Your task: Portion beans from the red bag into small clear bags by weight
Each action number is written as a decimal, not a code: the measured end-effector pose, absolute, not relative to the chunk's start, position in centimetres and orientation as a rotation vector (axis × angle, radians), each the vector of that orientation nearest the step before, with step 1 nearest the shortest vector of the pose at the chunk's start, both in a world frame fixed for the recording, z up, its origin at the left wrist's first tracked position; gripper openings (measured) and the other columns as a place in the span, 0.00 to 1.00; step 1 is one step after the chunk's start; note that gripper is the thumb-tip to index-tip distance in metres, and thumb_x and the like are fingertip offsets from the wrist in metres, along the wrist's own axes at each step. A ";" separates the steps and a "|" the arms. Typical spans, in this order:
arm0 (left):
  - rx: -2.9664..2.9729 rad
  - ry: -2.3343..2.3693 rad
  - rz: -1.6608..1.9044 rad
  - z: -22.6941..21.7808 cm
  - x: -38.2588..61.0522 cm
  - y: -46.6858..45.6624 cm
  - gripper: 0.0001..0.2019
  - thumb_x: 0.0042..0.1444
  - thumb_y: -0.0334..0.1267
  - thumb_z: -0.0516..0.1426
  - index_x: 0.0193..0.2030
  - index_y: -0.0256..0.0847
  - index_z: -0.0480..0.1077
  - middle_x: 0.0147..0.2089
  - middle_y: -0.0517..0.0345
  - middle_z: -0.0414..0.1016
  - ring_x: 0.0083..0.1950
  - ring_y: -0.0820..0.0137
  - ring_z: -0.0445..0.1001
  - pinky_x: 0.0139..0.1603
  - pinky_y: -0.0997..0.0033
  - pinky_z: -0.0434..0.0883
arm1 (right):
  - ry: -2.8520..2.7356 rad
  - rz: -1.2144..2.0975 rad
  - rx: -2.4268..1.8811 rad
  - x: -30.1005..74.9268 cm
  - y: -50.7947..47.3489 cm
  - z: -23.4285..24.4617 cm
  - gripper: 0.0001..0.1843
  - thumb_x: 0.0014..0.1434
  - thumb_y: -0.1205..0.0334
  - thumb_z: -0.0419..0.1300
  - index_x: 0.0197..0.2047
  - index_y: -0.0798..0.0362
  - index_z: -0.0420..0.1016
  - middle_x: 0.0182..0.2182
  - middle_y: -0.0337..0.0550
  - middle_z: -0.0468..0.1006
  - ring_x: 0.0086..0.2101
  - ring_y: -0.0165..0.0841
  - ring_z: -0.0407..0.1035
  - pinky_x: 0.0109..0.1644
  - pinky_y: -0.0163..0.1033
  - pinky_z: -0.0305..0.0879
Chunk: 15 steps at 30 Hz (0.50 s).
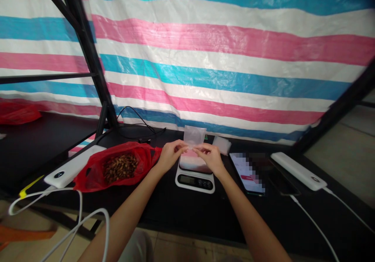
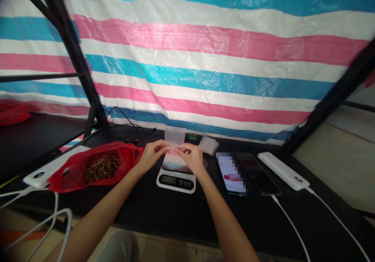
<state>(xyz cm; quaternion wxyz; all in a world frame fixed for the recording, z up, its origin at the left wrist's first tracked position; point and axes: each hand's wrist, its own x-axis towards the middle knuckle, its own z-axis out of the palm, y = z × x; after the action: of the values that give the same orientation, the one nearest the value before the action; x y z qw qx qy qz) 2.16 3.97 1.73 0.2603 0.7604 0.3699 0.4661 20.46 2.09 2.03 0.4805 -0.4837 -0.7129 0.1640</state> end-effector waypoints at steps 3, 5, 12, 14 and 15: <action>2.106 1.039 1.270 1.9 2.3 3.7 0.11 0.53 0.43 0.56 0.34 0.39 0.74 0.29 0.59 0.76 0.30 0.74 0.71 0.27 0.79 0.62 | -1.710 0.555 -1.121 20.4 2.0 2.3 0.12 0.50 0.55 0.61 0.28 0.56 0.77 0.18 0.39 0.73 0.17 0.27 0.64 0.21 0.31 0.56; 2.145 1.052 1.281 1.8 2.4 3.8 0.09 0.51 0.42 0.57 0.33 0.39 0.74 0.30 0.58 0.76 0.30 0.74 0.71 0.27 0.79 0.62 | -1.711 0.625 -1.105 20.3 1.9 2.4 0.13 0.50 0.54 0.61 0.27 0.57 0.76 0.16 0.37 0.70 0.16 0.27 0.63 0.20 0.31 0.56; 2.187 1.040 1.203 1.5 2.5 4.0 0.10 0.55 0.42 0.53 0.32 0.38 0.71 0.24 0.62 0.72 0.23 0.76 0.68 0.28 0.78 0.62 | -1.785 0.443 -1.209 20.0 2.1 1.5 0.09 0.52 0.56 0.59 0.32 0.52 0.76 0.21 0.37 0.74 0.19 0.27 0.65 0.24 0.30 0.59; 2.177 1.026 1.210 1.7 2.6 3.9 0.11 0.56 0.42 0.53 0.32 0.38 0.71 0.25 0.62 0.71 0.22 0.77 0.68 0.28 0.78 0.62 | -1.783 0.394 -1.217 20.0 2.1 1.4 0.08 0.52 0.57 0.59 0.33 0.51 0.77 0.24 0.37 0.75 0.21 0.27 0.65 0.26 0.31 0.59; 2.176 1.021 1.212 1.7 2.6 3.8 0.11 0.56 0.42 0.53 0.32 0.38 0.71 0.25 0.62 0.71 0.22 0.77 0.67 0.28 0.78 0.62 | -1.784 0.378 -1.229 20.1 2.1 1.4 0.08 0.52 0.57 0.59 0.33 0.50 0.77 0.24 0.37 0.76 0.21 0.27 0.65 0.26 0.31 0.59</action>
<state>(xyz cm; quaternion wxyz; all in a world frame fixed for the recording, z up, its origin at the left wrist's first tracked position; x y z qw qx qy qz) 2.58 3.78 1.75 0.2228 0.7881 0.3697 0.4388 20.08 2.14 1.44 0.4542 -0.4979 -0.7228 0.1530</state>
